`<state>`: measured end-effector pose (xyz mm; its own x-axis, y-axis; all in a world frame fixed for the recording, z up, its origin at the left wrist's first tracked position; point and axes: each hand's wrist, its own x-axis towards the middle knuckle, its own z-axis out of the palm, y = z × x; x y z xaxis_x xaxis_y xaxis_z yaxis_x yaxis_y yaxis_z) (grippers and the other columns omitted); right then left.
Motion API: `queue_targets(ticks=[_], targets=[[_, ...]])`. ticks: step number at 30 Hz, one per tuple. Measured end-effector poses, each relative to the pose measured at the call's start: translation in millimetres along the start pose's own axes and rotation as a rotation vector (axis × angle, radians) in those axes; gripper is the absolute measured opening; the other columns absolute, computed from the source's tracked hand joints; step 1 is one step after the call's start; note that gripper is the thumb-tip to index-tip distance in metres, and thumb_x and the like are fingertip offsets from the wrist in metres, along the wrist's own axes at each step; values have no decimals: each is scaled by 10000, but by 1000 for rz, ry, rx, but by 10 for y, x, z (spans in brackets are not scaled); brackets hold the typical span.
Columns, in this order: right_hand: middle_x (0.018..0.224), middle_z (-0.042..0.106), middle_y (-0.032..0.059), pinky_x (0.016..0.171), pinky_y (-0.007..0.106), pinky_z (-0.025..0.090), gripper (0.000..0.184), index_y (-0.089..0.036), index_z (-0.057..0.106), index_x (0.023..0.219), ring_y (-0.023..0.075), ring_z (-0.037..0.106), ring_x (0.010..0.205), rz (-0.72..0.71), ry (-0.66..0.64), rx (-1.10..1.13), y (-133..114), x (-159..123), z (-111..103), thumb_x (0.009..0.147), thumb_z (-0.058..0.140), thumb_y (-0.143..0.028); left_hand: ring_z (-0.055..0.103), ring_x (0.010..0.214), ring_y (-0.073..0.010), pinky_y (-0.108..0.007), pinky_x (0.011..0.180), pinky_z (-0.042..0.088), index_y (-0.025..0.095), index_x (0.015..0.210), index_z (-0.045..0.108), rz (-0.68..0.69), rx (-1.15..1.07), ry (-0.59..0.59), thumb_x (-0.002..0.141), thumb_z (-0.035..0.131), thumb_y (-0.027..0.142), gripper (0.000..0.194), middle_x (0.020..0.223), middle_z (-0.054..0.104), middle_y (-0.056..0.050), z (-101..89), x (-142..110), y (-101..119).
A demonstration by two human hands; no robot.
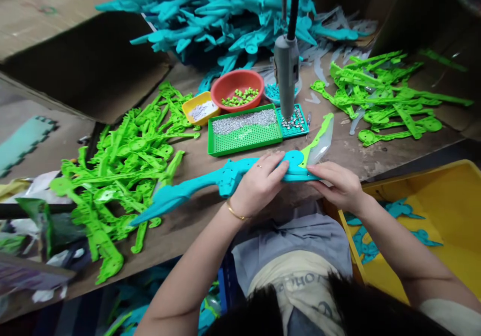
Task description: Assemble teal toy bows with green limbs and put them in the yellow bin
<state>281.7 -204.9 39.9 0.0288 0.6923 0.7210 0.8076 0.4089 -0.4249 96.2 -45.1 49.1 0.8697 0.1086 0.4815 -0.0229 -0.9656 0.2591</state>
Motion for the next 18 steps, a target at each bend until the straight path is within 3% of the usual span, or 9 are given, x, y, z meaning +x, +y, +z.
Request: queue_targets(ticks=[4, 9, 13, 18], targets=[[946, 762, 61, 767, 283, 616, 333, -216, 674, 1150, 165, 730, 872, 0, 55, 79, -86, 316, -168, 820, 699, -176, 624, 1214, -243, -401, 999, 561, 192, 1356, 523, 23, -83, 96, 908, 618, 219, 459, 1322, 631, -160, -315, 141, 109], [949, 777, 66, 758, 258, 611, 296, -198, 692, 1086, 161, 743, 847, 107, 79, 240, -100, 465, -257, 803, 736, -271, 662, 1157, -224, -378, 969, 584, 227, 1294, 601, 41, -192, 330, 852, 678, 128, 460, 1244, 688, -112, -372, 199, 219], [884, 772, 51, 642, 215, 589, 210, -193, 709, 1000, 134, 731, 743, 140, 99, 330, -60, 495, -235, 801, 737, -254, 697, 1082, -217, -373, 929, 607, 222, 1230, 647, 6, -214, 364, 824, 702, 107, 426, 1151, 730, -98, -353, 261, 226], [722, 716, 4, 457, 182, 542, 169, -181, 708, 957, 101, 664, 512, 440, 160, 577, -48, 485, -127, 818, 715, -277, 713, 1033, -204, -386, 931, 606, 222, 1149, 681, -82, -224, 351, 853, 693, 163, 302, 1070, 756, -76, -377, 330, 263]])
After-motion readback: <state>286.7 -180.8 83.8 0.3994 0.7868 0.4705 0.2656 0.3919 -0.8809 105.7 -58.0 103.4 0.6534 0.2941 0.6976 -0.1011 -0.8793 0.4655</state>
